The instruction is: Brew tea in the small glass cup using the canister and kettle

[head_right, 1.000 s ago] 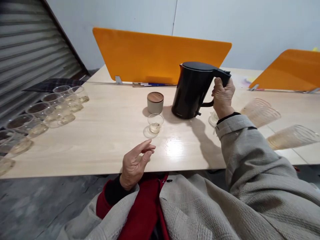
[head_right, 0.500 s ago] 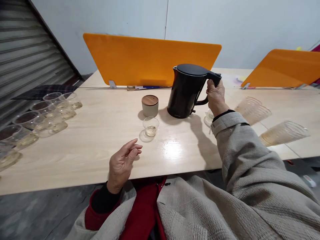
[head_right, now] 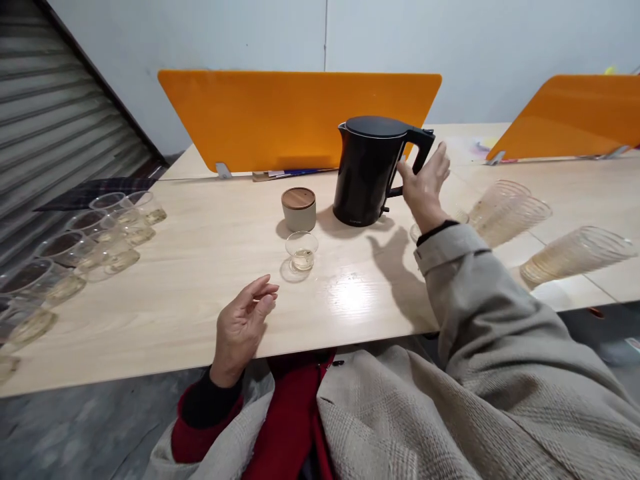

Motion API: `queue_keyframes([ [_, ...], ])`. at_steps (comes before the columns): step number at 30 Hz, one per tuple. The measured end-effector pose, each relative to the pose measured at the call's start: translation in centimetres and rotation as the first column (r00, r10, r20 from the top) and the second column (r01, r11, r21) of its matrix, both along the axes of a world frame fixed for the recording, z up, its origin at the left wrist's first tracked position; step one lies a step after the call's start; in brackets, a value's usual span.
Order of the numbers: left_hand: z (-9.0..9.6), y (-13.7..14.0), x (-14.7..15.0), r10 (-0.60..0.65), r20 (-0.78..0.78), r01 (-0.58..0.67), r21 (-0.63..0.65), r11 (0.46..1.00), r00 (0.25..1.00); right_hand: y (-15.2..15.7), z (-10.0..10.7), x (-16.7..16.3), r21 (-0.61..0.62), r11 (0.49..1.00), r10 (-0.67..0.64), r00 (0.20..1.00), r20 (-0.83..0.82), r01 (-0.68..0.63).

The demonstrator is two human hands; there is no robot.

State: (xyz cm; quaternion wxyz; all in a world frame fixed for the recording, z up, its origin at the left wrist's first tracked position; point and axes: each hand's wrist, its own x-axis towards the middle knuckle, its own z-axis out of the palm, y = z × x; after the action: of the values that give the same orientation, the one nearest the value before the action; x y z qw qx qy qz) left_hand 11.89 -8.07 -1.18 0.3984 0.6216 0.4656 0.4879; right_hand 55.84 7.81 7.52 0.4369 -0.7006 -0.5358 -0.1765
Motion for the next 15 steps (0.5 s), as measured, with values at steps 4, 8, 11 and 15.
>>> queue_keyframes([
  [4, 0.2, 1.0, -1.1, 0.038, -0.184, -0.034, 0.021, 0.999, 0.982, -7.5, -4.2, -5.7, -0.071, 0.989, 0.129, 0.991, -0.026, -0.131],
  [8, 0.5, 2.9, -1.6, 0.046, -0.508, 0.052, 0.177, 0.983, 0.86, -12.0, -8.5, -11.0, -0.352, 0.834, 0.398, 0.905, -0.151, -0.426],
  [11, 0.6, 4.5, -1.2, -0.018, -0.674, 0.167, 0.157, 0.973, 0.739, -12.3, -10.2, -13.0, -0.485, 0.705, 0.473, 0.853, -0.222, -0.517],
  [15, 1.0, 6.7, 0.0, -0.169, -0.766, 0.234, -0.025, 0.972, 0.621, -11.2, -10.4, -14.4, -0.542, 0.635, 0.536, 0.819, -0.205, -0.551],
])
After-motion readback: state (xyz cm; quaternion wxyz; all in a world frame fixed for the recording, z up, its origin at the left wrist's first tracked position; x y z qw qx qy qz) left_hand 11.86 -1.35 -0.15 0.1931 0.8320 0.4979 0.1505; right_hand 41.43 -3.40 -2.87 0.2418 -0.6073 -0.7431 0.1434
